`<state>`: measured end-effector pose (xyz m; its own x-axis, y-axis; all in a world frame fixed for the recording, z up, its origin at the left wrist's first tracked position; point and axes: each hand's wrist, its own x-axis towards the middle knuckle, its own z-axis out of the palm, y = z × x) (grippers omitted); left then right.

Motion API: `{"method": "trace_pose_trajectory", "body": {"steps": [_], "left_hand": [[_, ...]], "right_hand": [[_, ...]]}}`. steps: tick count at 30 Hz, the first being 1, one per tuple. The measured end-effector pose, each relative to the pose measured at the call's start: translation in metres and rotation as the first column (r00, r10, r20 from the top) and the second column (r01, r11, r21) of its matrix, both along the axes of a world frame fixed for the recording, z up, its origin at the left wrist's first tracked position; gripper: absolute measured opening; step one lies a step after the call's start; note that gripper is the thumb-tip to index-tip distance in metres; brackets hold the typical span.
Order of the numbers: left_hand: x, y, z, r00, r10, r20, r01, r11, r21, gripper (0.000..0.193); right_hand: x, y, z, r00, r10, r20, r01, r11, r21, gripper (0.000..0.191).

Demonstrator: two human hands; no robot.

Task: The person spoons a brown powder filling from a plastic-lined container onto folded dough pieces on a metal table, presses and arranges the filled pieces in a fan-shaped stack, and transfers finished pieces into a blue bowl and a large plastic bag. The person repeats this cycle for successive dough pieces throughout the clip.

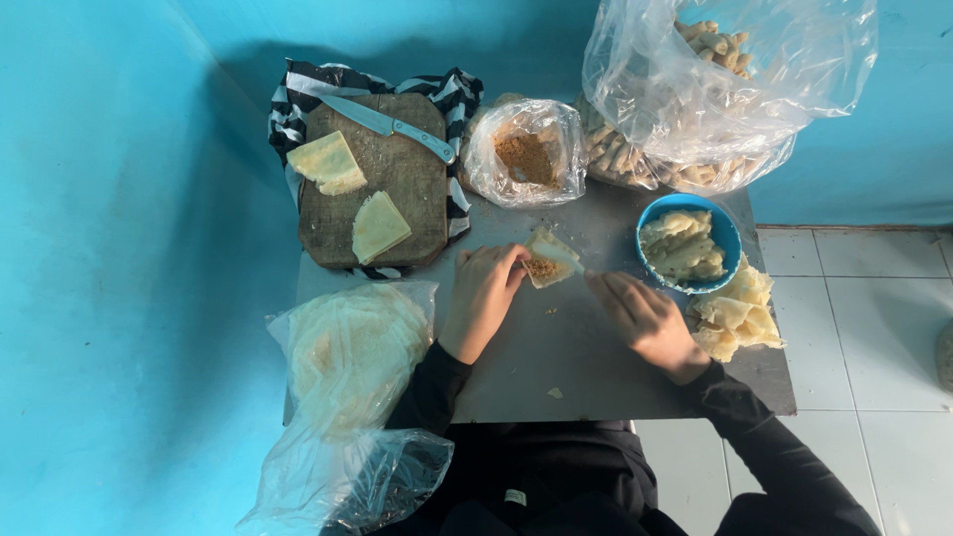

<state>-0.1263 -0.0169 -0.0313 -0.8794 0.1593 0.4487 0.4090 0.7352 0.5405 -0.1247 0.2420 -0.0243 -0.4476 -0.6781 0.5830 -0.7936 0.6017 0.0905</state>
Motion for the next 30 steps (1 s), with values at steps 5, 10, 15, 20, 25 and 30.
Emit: {"method": "trace_pose_trajectory", "body": {"steps": [5,10,15,20,25,30], "left_hand": [[0.0,0.001,-0.003,1.0,0.012,-0.011,-0.012,1.0,-0.028,0.022],[0.001,0.005,-0.004,0.998,0.016,-0.062,-0.019,0.999,-0.049,0.025],[0.008,0.008,-0.003,0.991,0.046,-0.123,-0.061,0.991,-0.122,0.033],[0.015,0.013,-0.004,0.986,0.081,-0.149,-0.108,0.976,-0.19,0.028],[0.024,0.015,-0.005,0.984,0.109,-0.142,-0.142,0.958,-0.248,0.029],[0.029,0.013,-0.008,0.983,0.101,-0.152,-0.144,0.941,-0.305,0.035]], "right_hand": [[-0.025,-0.017,0.014,0.995,-0.102,0.021,0.104,0.986,-0.127,0.042],[-0.071,-0.056,0.026,0.986,-0.15,0.072,0.159,0.978,-0.132,0.047],[-0.072,-0.067,0.026,0.983,-0.182,-0.029,0.181,0.983,-0.038,0.058],[-0.041,-0.043,0.009,0.93,-0.026,0.367,0.087,0.984,-0.153,0.042],[-0.021,-0.032,-0.01,0.893,-0.023,0.449,0.107,0.981,-0.164,0.027],[-0.019,-0.033,-0.019,0.891,-0.023,0.453,0.112,0.979,-0.17,0.027]]}}
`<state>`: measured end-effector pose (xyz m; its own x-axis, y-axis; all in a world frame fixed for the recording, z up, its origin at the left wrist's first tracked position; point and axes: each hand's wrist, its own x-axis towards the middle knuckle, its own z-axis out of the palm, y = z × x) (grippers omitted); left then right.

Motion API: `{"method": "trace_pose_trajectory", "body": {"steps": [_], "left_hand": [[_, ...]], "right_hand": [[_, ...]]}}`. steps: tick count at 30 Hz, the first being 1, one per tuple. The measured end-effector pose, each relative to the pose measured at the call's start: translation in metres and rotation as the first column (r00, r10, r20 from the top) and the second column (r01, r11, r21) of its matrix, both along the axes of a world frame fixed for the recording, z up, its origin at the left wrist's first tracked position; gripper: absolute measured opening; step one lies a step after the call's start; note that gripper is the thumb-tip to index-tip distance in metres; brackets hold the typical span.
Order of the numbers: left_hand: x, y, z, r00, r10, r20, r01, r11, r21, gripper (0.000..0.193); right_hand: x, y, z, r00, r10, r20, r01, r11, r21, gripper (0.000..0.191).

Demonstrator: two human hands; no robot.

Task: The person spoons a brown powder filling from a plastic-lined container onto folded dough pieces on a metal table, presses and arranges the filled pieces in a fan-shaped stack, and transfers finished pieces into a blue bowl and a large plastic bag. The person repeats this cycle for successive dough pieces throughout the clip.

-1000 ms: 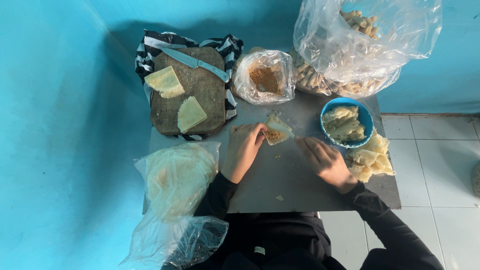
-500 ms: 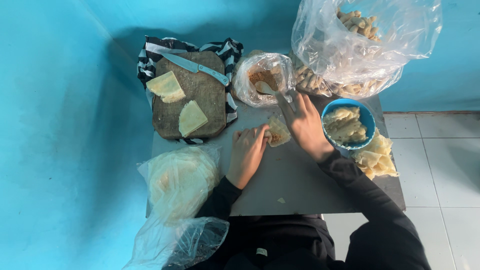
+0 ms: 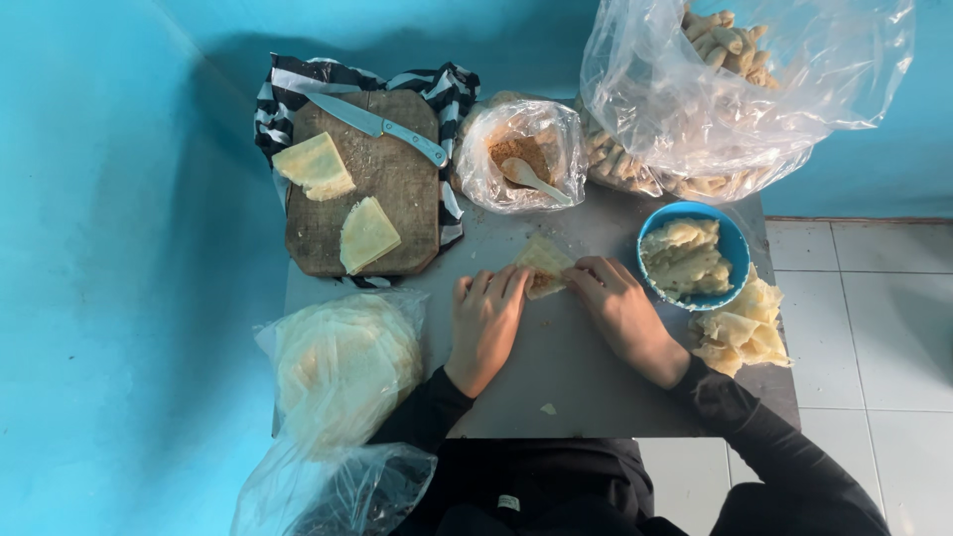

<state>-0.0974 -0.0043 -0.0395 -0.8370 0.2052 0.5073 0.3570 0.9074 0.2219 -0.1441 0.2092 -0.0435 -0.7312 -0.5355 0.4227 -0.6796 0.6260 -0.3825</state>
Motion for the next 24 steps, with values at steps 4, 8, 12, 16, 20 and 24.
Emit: {"method": "trace_pose_trajectory", "body": {"steps": [4,8,12,16,20,24], "left_hand": [[0.007,-0.004,-0.002,0.998,-0.02,0.057,0.024,0.997,-0.071,0.045],[0.012,-0.008,-0.004,0.992,-0.045,0.116,0.057,0.993,-0.107,0.055],[0.017,-0.008,-0.005,0.992,-0.061,0.114,0.076,0.988,-0.137,0.056],[0.02,-0.007,-0.007,0.993,-0.055,0.105,0.071,0.986,-0.149,0.054],[0.023,-0.008,-0.008,0.993,-0.056,0.103,0.069,0.989,-0.134,0.053],[0.023,-0.008,-0.007,0.992,-0.058,0.113,0.074,0.987,-0.146,0.05]], "right_hand": [[0.005,0.002,0.001,1.0,0.023,0.005,-0.023,0.999,0.032,0.037],[0.007,0.003,0.006,0.995,0.079,-0.058,-0.069,0.987,0.147,0.051],[0.008,0.0,0.012,0.996,0.063,-0.069,-0.054,0.991,0.123,0.042],[0.007,-0.004,0.017,0.999,0.014,-0.03,-0.014,1.0,0.002,0.026],[0.008,-0.011,0.017,0.995,-0.017,0.096,0.033,0.984,-0.173,0.021],[0.008,-0.015,0.011,0.986,0.023,0.164,0.014,0.975,-0.223,0.022]]}}
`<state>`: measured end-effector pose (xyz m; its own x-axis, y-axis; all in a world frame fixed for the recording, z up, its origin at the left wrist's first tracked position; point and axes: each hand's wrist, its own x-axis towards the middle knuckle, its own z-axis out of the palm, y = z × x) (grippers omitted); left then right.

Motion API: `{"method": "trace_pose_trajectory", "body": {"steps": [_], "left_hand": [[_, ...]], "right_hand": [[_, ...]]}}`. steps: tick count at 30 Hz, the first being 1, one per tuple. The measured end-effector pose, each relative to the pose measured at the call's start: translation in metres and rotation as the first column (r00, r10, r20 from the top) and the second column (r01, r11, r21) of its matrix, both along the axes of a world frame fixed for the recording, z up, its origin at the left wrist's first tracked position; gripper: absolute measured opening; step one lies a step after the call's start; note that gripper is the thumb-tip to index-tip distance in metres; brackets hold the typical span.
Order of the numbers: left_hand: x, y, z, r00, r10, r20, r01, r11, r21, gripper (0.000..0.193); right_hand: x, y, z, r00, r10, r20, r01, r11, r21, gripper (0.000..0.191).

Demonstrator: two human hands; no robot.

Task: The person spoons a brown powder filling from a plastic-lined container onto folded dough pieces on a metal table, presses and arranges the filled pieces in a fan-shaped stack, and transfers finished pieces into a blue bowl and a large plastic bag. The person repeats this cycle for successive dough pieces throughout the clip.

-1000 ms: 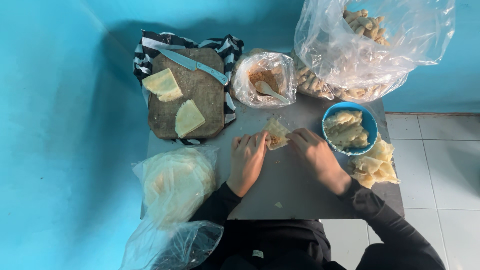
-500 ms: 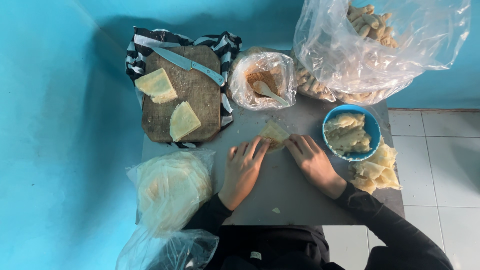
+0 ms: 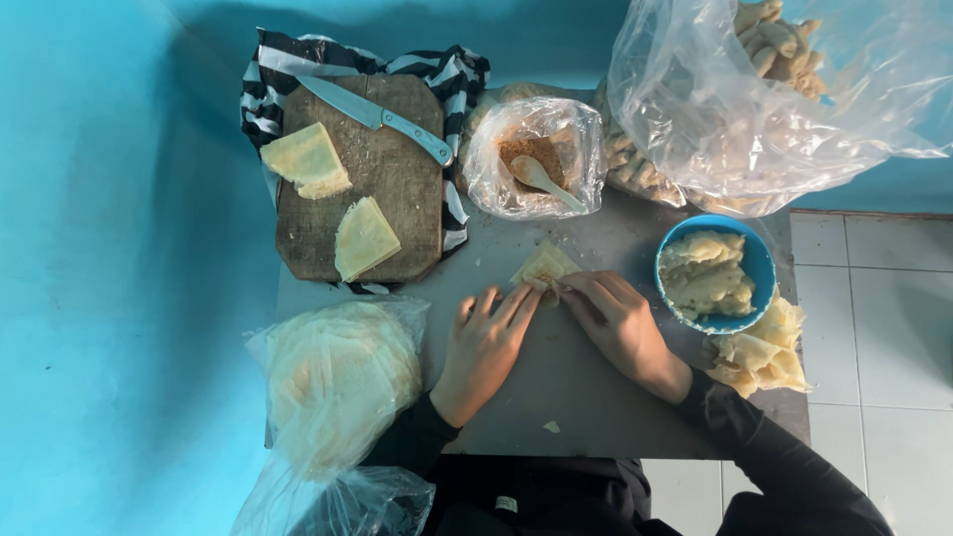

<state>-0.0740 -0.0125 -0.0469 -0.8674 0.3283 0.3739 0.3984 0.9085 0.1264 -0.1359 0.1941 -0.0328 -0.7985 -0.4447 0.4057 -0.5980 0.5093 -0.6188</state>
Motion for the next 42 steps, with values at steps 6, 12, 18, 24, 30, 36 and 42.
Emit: {"method": "trace_pose_trajectory", "body": {"steps": [6,12,18,24,30,36,42], "left_hand": [[0.003,-0.001,0.003,1.0,-0.009,0.019,0.009,1.0,-0.007,0.049],[0.004,-0.002,0.003,1.0,-0.016,0.017,0.016,1.0,0.016,0.047],[0.003,-0.003,0.002,0.999,-0.027,0.022,0.027,0.999,0.037,0.044],[0.003,-0.004,0.004,0.999,-0.035,0.028,0.034,0.998,0.051,0.041],[0.001,-0.005,0.004,0.999,-0.039,0.017,0.038,0.998,0.056,0.04],[0.0,-0.005,0.003,0.999,-0.046,0.019,0.044,0.997,0.06,0.039],[0.0,-0.005,0.005,0.998,-0.056,0.034,0.054,0.997,0.059,0.044]], "right_hand": [[0.002,0.005,-0.012,0.999,0.026,0.024,-0.026,1.0,0.005,0.026],[0.004,0.01,-0.021,0.998,0.057,0.024,-0.057,0.998,0.028,0.03],[0.003,0.013,-0.021,0.993,0.108,0.042,-0.11,0.993,0.043,0.037],[0.004,0.015,-0.013,0.988,0.155,-0.003,-0.155,0.986,0.061,0.038],[0.003,0.013,-0.008,0.985,0.172,-0.017,-0.171,0.983,0.07,0.04],[0.003,0.013,-0.004,0.98,0.199,-0.024,-0.195,0.976,0.101,0.044],[0.005,0.013,0.001,0.977,0.209,-0.034,-0.199,0.962,0.186,0.051]]}}
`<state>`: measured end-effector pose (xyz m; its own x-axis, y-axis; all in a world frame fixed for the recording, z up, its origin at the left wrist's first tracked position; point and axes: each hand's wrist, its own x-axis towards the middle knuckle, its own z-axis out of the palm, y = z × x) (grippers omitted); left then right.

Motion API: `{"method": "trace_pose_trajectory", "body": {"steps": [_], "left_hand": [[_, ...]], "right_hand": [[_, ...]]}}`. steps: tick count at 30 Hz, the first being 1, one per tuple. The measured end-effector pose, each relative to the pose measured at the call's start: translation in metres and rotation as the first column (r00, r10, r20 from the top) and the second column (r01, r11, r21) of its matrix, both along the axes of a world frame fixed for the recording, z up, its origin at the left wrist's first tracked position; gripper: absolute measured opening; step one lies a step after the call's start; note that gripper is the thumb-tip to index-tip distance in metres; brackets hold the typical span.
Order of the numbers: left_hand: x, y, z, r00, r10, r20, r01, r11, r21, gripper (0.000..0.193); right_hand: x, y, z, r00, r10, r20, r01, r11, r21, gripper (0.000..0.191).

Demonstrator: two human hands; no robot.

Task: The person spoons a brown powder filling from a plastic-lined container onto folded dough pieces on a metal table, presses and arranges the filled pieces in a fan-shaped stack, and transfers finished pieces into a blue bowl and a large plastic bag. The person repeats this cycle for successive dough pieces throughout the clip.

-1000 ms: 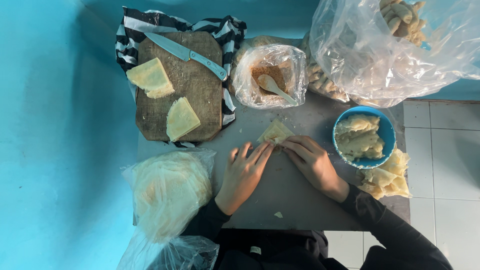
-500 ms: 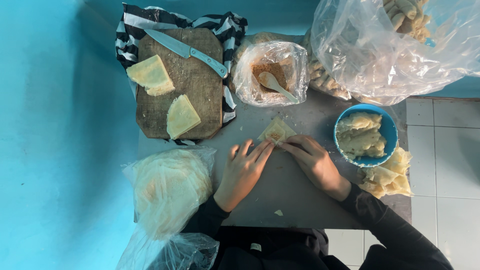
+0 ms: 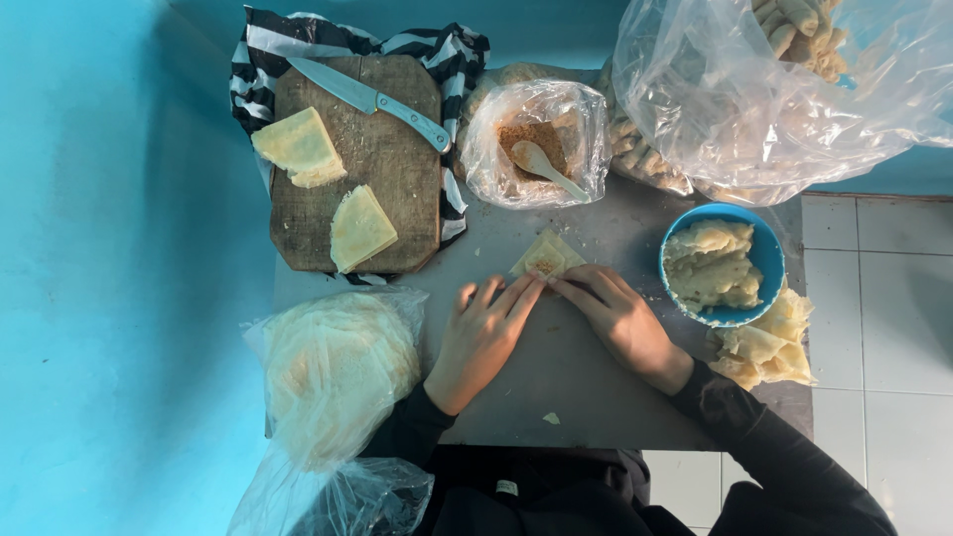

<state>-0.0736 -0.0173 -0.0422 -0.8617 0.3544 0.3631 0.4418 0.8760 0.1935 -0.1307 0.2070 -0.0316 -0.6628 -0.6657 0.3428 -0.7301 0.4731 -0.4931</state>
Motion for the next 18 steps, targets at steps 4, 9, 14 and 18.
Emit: {"method": "trace_pose_trajectory", "body": {"steps": [4,9,14,18], "left_hand": [[-0.001,-0.002,-0.001,1.0,-0.004,-0.002,0.004,1.0,-0.026,0.051],[-0.003,-0.001,-0.004,0.999,0.014,-0.029,-0.016,0.997,-0.078,0.048],[-0.004,0.0,-0.007,0.995,0.043,-0.093,-0.057,0.986,-0.156,0.046],[-0.005,0.0,-0.01,0.993,0.041,-0.113,-0.062,0.981,-0.186,0.044]], "right_hand": [[-0.001,-0.002,0.003,1.0,0.001,-0.001,-0.001,1.0,0.008,0.054],[-0.002,-0.005,0.011,1.0,0.019,-0.009,-0.018,1.0,0.015,0.054],[-0.004,0.0,0.023,0.993,0.109,-0.049,-0.105,0.992,0.076,0.054],[-0.011,0.005,0.017,0.963,0.215,-0.163,-0.186,0.967,0.174,0.054]]}}
